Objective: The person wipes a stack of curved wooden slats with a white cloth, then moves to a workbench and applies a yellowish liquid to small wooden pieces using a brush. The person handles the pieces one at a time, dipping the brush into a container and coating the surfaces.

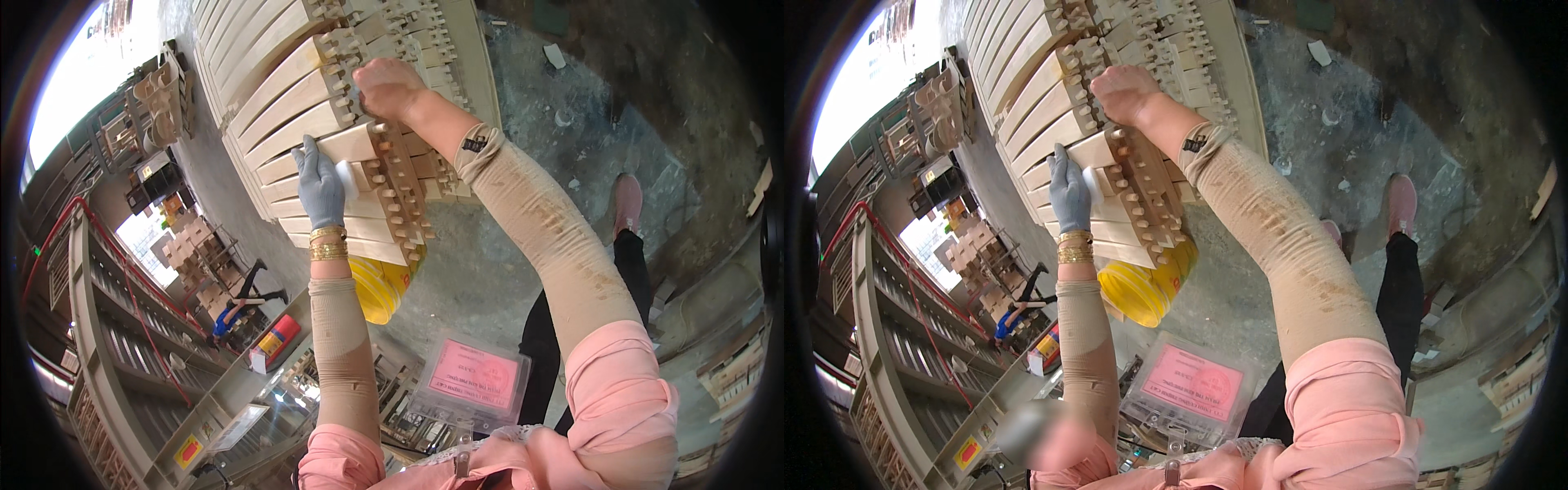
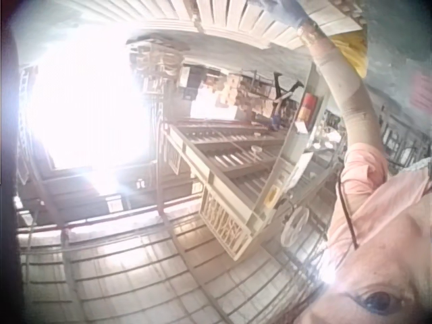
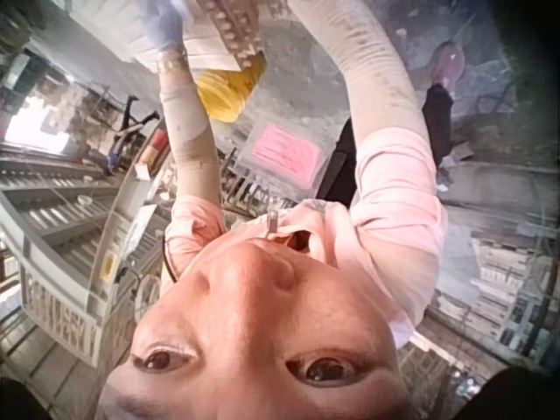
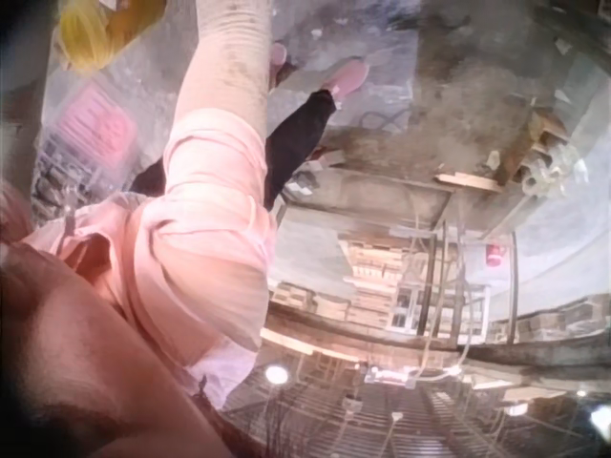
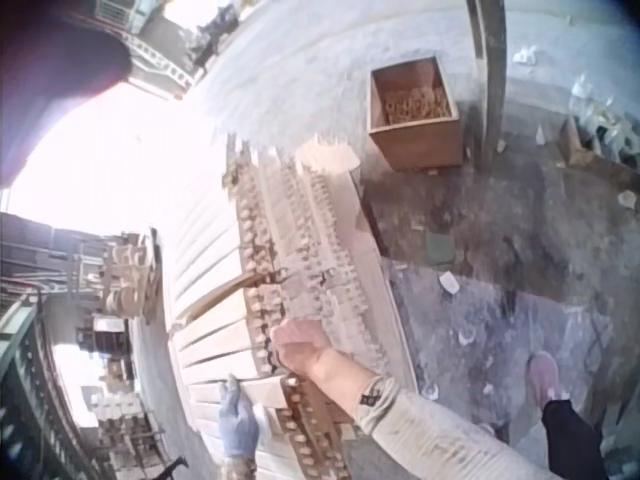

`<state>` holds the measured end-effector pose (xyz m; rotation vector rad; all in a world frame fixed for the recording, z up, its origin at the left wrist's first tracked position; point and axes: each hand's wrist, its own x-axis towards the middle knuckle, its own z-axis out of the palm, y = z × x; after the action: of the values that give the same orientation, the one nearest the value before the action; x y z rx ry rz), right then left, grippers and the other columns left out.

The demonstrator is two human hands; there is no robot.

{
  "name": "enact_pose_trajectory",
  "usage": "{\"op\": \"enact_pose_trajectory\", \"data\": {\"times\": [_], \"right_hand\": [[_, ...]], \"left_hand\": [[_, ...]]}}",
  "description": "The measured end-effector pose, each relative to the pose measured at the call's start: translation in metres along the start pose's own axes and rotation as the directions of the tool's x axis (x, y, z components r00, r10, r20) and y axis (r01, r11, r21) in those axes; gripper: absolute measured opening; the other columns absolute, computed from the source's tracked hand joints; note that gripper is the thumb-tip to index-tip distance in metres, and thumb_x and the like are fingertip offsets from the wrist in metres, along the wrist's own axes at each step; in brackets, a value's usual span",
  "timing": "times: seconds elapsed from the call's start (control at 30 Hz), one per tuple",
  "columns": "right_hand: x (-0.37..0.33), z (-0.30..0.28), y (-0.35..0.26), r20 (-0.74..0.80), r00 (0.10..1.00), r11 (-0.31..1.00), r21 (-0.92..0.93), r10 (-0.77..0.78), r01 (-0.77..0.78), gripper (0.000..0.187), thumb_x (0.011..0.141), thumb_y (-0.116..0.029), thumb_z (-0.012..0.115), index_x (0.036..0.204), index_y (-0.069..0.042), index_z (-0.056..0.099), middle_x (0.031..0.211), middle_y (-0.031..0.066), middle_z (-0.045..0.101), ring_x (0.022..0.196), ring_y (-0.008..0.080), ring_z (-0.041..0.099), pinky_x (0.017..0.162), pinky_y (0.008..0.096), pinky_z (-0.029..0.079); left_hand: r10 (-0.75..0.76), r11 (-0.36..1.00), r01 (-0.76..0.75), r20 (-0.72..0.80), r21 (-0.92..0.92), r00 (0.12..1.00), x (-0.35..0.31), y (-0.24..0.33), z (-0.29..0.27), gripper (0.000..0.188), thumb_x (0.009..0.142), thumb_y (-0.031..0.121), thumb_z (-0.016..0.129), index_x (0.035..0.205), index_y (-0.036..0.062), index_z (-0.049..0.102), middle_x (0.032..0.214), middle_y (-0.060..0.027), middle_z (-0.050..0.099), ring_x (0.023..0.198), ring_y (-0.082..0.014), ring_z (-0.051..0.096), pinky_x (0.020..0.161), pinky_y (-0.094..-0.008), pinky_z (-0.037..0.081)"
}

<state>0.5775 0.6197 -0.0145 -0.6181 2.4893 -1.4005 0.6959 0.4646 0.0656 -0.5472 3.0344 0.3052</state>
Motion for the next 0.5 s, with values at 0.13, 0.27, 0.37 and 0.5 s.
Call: {"op": "enact_pose_trajectory", "data": {"times": [0.13,0.27,0.37,0.5], "right_hand": [[0.001,-0.002,-0.002,-0.002,1.0,1.0,0.002,-0.012,0.012,0.015,0.074,-0.013,0.054,0.083,-0.01,0.067,0.088,0.0118,0.067,0.085,0.0293,0.065,0.075,0.0406,0.052],[0.001,0.012,-0.005,-0.174,0.97,0.976,0.167,0.167,-0.138,0.018,0.072,-0.02,0.057,0.081,-0.009,0.066,0.086,0.0147,0.066,0.086,0.0311,0.064,0.077,0.042,0.051],[-0.003,0.025,-0.003,-0.223,0.9,0.877,0.4,0.374,-0.265,0.018,0.071,-0.021,0.058,0.078,-0.007,0.067,0.083,0.0184,0.065,0.084,0.0326,0.063,0.078,0.0428,0.05],[-0.025,0.039,0.043,-0.111,0.664,0.421,0.847,0.739,-0.326,0.02,0.071,-0.02,0.062,0.08,-0.003,0.068,0.078,0.0173,0.067,0.069,0.0274,0.064,0.067,0.0362,0.051]], "left_hand": [[-0.049,0.998,0.05,0.039,-0.039,0.998,-0.002,0.008,0.0,0.042,0.093,0.011,0.038,0.133,0.0005,0.043,0.139,-0.0176,0.04,0.136,-0.0306,0.026,0.109,-0.0312,0.022],[-0.011,0.999,0.011,0.018,-0.03,1.0,-0.001,0.01,-0.003,0.041,0.093,0.018,0.04,0.132,0.0066,0.046,0.139,-0.0193,0.039,0.135,-0.0315,0.027,0.104,-0.033,0.031],[-0.009,1.0,0.009,0.032,0.006,0.999,-0.004,0.007,-0.004,0.041,0.094,0.018,0.04,0.132,0.0056,0.046,0.14,-0.0168,0.039,0.135,-0.0312,0.027,0.106,-0.0323,0.03],[-0.024,0.998,0.026,0.044,-0.056,0.999,-0.003,0.011,-0.003,0.041,0.094,0.016,0.039,0.132,0.0035,0.046,0.14,-0.0138,0.04,0.136,-0.0293,0.025,0.108,-0.0324,0.027]]}}
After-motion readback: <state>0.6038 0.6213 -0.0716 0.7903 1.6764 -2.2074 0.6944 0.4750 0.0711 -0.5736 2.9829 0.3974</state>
